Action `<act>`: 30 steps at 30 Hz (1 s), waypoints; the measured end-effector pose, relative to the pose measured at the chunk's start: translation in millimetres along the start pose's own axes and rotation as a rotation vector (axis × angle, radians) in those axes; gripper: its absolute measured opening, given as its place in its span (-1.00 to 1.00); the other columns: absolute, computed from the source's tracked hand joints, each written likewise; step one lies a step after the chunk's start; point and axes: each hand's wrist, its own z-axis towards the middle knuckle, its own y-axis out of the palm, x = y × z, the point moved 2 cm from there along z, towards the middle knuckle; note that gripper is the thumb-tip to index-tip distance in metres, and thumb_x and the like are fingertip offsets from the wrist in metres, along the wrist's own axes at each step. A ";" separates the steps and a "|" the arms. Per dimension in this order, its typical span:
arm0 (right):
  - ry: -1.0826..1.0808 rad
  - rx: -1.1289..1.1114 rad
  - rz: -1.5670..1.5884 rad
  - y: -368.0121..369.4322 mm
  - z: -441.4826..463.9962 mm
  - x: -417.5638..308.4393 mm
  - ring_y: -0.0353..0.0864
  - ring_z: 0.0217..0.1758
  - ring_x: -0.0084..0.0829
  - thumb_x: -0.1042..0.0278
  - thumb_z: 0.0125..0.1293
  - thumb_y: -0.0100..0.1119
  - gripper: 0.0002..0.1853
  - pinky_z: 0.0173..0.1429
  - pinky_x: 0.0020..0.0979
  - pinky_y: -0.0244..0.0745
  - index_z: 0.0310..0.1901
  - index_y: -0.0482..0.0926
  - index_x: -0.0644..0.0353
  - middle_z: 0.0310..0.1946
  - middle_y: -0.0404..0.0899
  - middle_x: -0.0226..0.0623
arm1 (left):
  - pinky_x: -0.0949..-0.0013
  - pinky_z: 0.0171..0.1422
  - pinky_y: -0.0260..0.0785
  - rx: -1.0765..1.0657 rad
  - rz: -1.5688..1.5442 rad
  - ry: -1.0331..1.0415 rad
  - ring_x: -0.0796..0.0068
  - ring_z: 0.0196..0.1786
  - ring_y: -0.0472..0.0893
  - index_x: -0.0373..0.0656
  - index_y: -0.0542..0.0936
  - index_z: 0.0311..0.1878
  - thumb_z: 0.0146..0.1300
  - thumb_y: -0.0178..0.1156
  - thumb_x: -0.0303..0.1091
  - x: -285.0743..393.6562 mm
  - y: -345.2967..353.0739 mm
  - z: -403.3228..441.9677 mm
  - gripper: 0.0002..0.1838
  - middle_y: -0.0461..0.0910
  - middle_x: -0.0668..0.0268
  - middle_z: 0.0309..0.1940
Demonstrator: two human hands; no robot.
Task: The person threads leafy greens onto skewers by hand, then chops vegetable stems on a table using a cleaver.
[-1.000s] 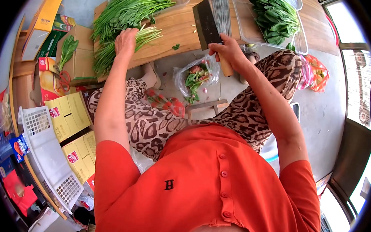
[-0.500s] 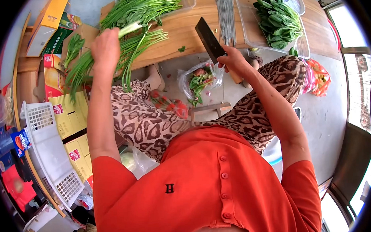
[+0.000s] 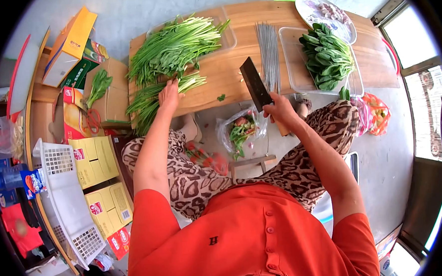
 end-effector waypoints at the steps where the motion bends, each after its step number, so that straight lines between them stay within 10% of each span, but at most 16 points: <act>1: 0.010 0.000 -0.007 0.1 -0.7 -2.2 0.48 -0.69 -0.53 0.48 0.12 0.09 -0.73 -0.58 -0.43 0.40 -0.11 0.52 0.29 -0.59 0.59 -0.27 | 0.04 0.02 0.44 0.002 0.001 0.000 -0.02 -0.03 0.58 -0.09 0.41 0.18 0.03 0.41 -0.34 -0.3 -2.7 1.1 -0.39 0.46 0.09 0.06; 11: 0.043 -0.085 -0.013 5.5 -3.5 -4.8 0.48 -0.68 -0.51 0.47 0.11 0.07 -0.75 -0.53 -0.41 0.41 -0.14 0.52 0.27 -0.58 0.58 -0.28 | 0.00 -0.07 0.47 0.084 0.168 0.090 -0.03 -0.13 0.61 -0.07 0.54 -0.06 0.29 -0.09 -0.41 -29.7 0.8 32.7 -0.76 0.51 0.04 -0.01; 27: -0.007 0.083 0.037 -11.9 13.3 14.3 0.53 -0.66 -0.43 0.48 0.15 0.11 -0.82 -0.53 -0.37 0.45 -0.22 0.42 0.34 -0.57 0.61 -0.19 | 0.04 -0.18 0.44 0.100 0.189 0.150 -0.01 -0.17 0.59 -0.17 0.48 -0.12 0.15 0.25 -0.37 37.8 -96.1 -28.5 -0.75 0.55 0.12 -0.30; 30: 0.011 0.056 0.007 -8.1 4.2 1.7 0.44 -0.65 -0.54 0.49 0.23 0.08 -0.77 -0.52 -0.47 0.38 -0.08 0.45 0.33 -0.55 0.56 -0.28 | 0.10 -0.25 0.46 0.121 0.091 0.223 0.12 -0.25 0.62 -0.13 0.50 -0.10 0.14 0.30 -0.10 87.1 -93.5 -43.5 -0.62 0.57 0.14 -0.28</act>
